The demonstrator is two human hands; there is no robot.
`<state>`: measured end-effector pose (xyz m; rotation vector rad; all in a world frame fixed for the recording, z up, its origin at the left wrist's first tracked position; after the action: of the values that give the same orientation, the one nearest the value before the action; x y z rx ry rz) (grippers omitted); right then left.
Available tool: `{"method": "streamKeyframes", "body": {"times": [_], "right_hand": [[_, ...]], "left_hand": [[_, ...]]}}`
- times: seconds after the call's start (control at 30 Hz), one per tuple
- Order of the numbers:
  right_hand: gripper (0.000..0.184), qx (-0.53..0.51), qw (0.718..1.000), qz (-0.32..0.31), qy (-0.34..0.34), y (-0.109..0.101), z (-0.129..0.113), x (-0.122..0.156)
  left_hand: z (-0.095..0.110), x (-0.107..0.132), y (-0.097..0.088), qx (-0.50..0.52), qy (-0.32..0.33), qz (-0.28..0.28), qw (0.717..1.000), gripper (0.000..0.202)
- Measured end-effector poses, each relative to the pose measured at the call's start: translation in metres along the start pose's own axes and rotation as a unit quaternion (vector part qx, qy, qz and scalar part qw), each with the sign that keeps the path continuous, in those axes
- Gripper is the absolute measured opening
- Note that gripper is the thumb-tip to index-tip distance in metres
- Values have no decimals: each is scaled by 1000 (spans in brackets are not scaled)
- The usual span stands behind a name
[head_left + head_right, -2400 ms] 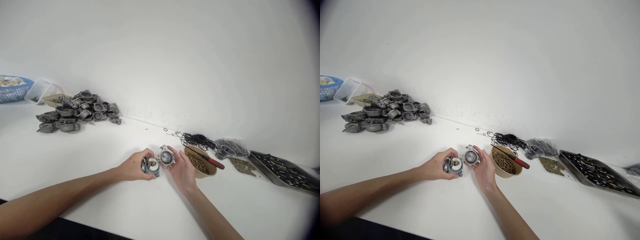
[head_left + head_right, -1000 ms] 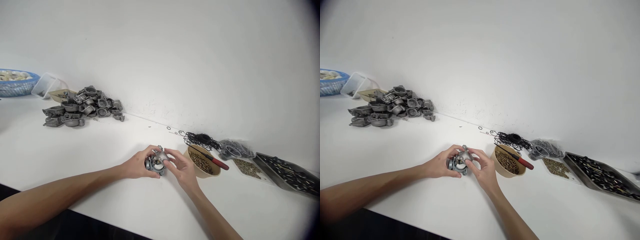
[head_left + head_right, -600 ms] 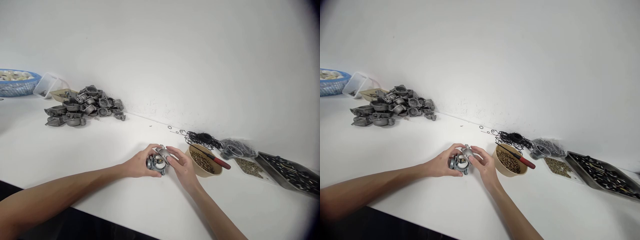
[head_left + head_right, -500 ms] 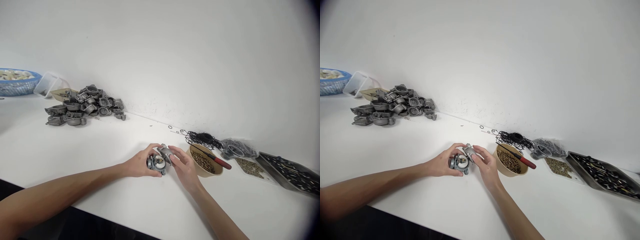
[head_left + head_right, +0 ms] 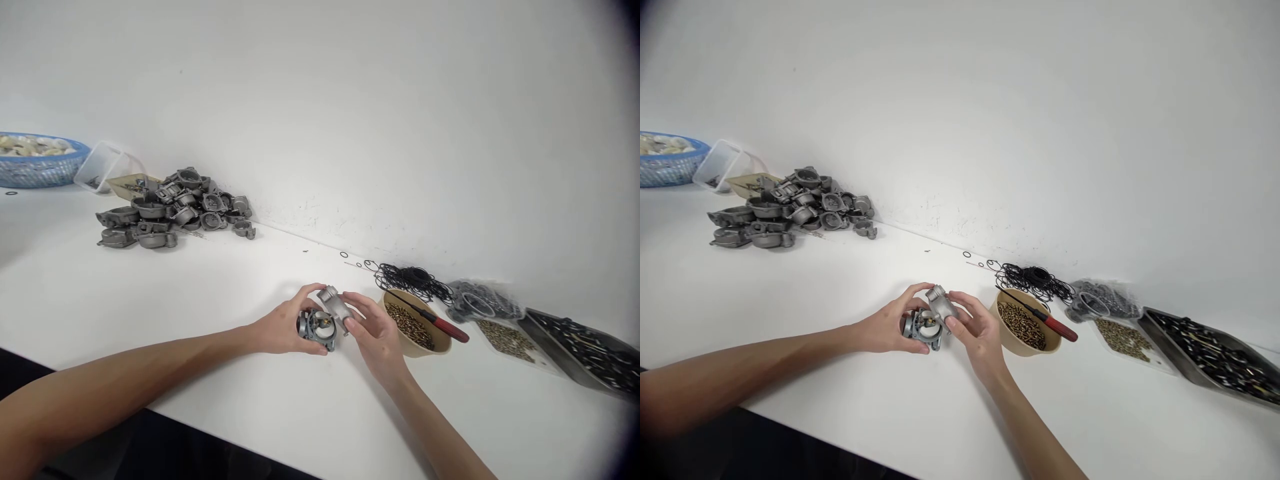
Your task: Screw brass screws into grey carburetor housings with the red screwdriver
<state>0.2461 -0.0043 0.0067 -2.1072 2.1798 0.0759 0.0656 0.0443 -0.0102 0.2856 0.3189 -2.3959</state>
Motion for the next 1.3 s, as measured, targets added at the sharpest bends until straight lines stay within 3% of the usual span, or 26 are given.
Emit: {"method": "streamKeyframes", "body": {"times": [0.27, 0.5, 1.0, 1.07, 1.17, 1.23, 1.3], "right_hand": [[42, 68, 994, -57, -62, 9, -7, 5], [41, 177, 971, -51, -149, 11, -11, 10], [47, 319, 926, -34, -200, 21, -25, 16], [43, 342, 911, -7, -232, 12, -35, 15], [31, 380, 877, 99, -278, -21, -49, 10], [20, 439, 851, 173, -231, -52, -48, 1], [21, 516, 826, 192, -116, -83, -37, -11]], "left_hand": [[1, 0, -1, -27, -4, 0, 1000, 109], [1, -1, -2, -30, 0, -8, 1000, 110], [4, 0, -3, -45, -13, -8, 999, 88], [4, 0, -3, -47, -16, -2, 999, 88], [4, -1, -5, -68, -22, 8, 997, 88], [4, -1, -6, -79, -22, 10, 997, 86], [5, -2, -7, -83, -17, 8, 996, 83]]}}
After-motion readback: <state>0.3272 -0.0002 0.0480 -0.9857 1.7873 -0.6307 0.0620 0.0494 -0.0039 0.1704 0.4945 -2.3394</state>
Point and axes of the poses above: each hand's wrist, its own x-axis away from the middle knuckle, its own y-axis out of the palm, z = x × y, the point moved 5 cm from there along -x, towards the middle knuckle, and after that the axes turned 8 degrees about y, right-handed, at the moved point
